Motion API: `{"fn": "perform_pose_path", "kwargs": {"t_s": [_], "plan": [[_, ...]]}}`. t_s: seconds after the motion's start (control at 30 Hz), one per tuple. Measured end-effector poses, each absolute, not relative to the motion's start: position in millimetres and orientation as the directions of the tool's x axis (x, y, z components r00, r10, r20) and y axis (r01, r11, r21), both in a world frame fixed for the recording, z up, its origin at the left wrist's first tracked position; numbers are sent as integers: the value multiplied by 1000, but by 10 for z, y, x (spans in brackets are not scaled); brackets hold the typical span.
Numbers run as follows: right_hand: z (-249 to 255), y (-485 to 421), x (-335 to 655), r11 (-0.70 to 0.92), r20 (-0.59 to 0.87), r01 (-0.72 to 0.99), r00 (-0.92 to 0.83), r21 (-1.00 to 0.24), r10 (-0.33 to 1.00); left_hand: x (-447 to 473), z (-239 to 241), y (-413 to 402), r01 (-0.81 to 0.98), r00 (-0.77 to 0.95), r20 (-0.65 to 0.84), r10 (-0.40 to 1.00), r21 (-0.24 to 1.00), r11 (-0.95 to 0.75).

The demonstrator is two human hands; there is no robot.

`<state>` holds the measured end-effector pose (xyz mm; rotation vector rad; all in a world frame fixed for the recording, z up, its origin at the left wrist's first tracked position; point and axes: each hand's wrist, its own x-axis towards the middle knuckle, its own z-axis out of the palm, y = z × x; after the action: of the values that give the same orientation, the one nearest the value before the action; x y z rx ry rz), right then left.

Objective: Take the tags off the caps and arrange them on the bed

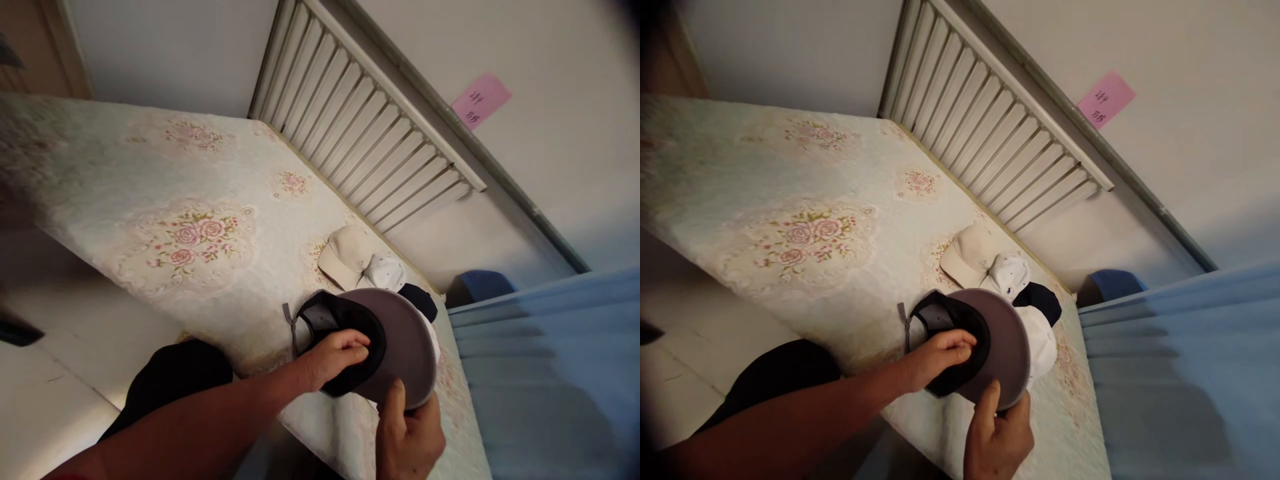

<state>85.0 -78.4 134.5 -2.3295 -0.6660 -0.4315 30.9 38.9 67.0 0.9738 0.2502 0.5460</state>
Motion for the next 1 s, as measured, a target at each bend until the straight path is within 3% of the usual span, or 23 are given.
{"fn": "perform_pose_path", "kwargs": {"t_s": [0.2, 0.43, 0.63, 0.8, 1.0], "plan": [[1270, -802, 774, -617, 500, 617, 778, -489, 380, 383, 641, 405, -321, 898, 46, 437, 748, 582], [1278, -805, 746, -605, 507, 631, 767, -485, 394, 413, 624, 412, -334, 846, 14, 532, 793, 510], [1318, -838, 705, -578, 496, 638, 766, -508, 410, 408, 627, 365, -340, 856, 20, 516, 774, 534], [1392, -941, 708, -564, 537, 667, 738, -488, 409, 392, 867, 174, -260, 789, -41, 613, 882, 393], [1532, -1116, 797, -554, 573, 673, 727, -490, 377, 408, 1179, -66, -176, 750, 2, 661, 964, 197]]}}
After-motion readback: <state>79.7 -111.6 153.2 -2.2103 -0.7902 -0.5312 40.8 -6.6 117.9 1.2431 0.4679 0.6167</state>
